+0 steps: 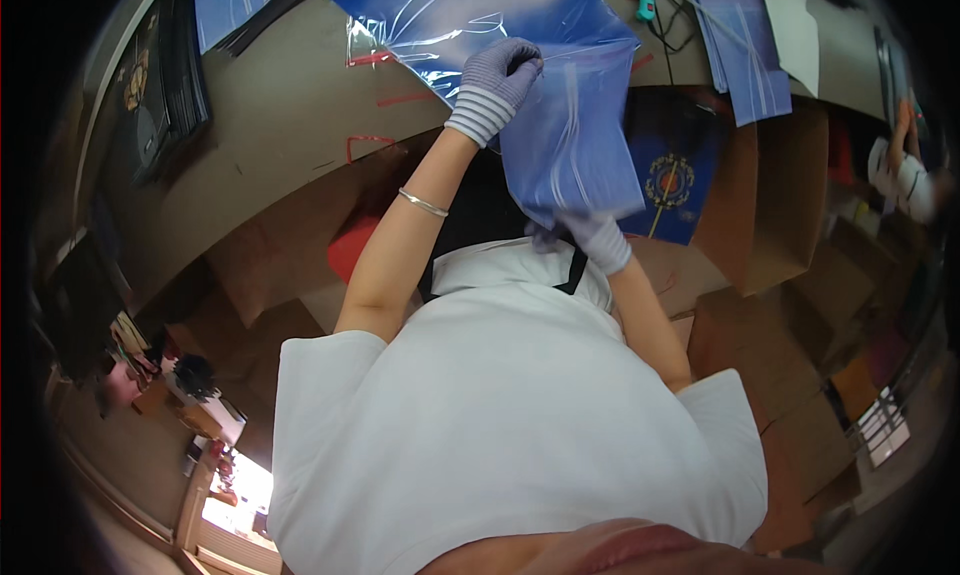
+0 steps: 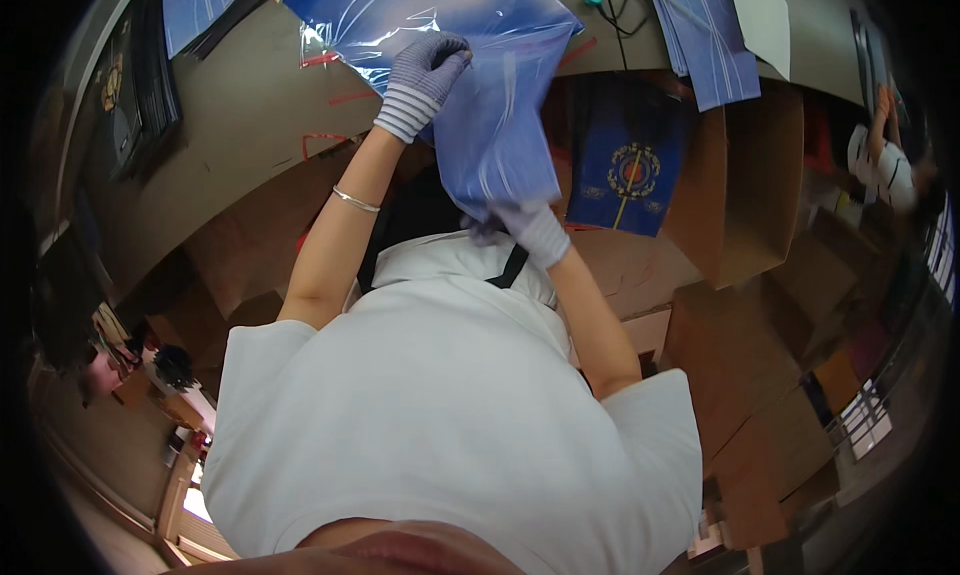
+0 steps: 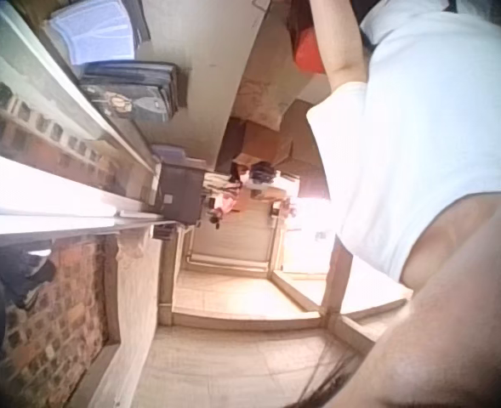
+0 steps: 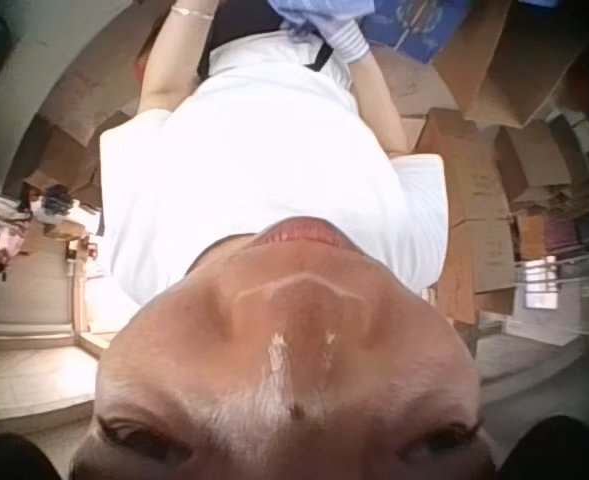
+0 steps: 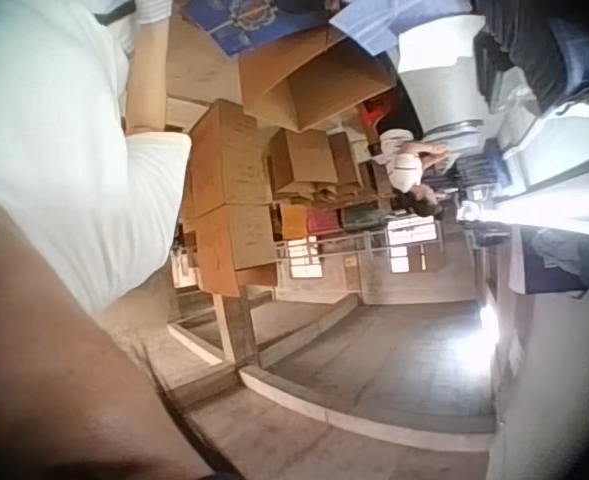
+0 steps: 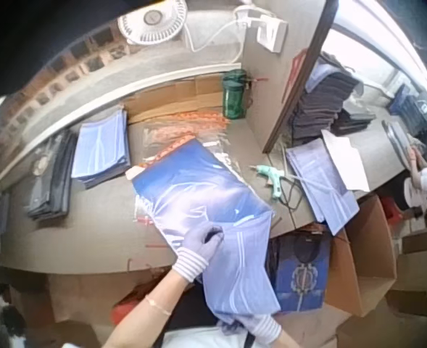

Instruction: Packaging shirt-like paper promotional materials into plastic sleeves and then into boxes.

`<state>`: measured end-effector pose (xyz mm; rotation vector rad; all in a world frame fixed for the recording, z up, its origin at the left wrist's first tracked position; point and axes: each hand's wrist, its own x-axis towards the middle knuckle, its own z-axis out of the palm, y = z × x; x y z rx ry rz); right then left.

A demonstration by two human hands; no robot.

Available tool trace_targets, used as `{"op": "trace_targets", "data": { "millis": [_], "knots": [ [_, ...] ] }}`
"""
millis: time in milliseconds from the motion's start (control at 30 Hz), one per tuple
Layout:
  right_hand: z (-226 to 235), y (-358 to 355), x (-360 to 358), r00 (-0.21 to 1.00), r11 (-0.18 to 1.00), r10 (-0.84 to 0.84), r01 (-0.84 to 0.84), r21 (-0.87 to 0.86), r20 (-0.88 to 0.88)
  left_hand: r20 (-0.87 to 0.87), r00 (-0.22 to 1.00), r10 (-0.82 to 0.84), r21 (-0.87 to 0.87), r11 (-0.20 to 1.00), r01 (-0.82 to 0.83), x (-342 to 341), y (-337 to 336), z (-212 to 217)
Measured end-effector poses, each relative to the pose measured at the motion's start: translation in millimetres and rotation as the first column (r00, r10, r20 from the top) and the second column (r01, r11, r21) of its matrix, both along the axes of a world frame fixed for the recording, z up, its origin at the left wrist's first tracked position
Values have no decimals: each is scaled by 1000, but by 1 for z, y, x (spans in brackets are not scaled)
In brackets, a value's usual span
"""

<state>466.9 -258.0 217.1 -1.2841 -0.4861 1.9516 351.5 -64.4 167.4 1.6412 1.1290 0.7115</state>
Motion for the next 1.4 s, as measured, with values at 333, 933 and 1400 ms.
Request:
{"op": "trace_targets", "data": {
  "millis": [333,933,1400],
  "knots": [
    [-17,-31,53,880,873,-474,475,107,-36,72,995,75,-97,993,-67,-6,6,-9],
    [-111,117,17,650,819,240,-534,208,721,-10,956,293,-501,826,-259,-117,-55,-70],
    [-121,108,-98,-72,263,24,-962,-76,997,-70,887,456,-778,532,-335,-131,-100,-112]
  ]
}}
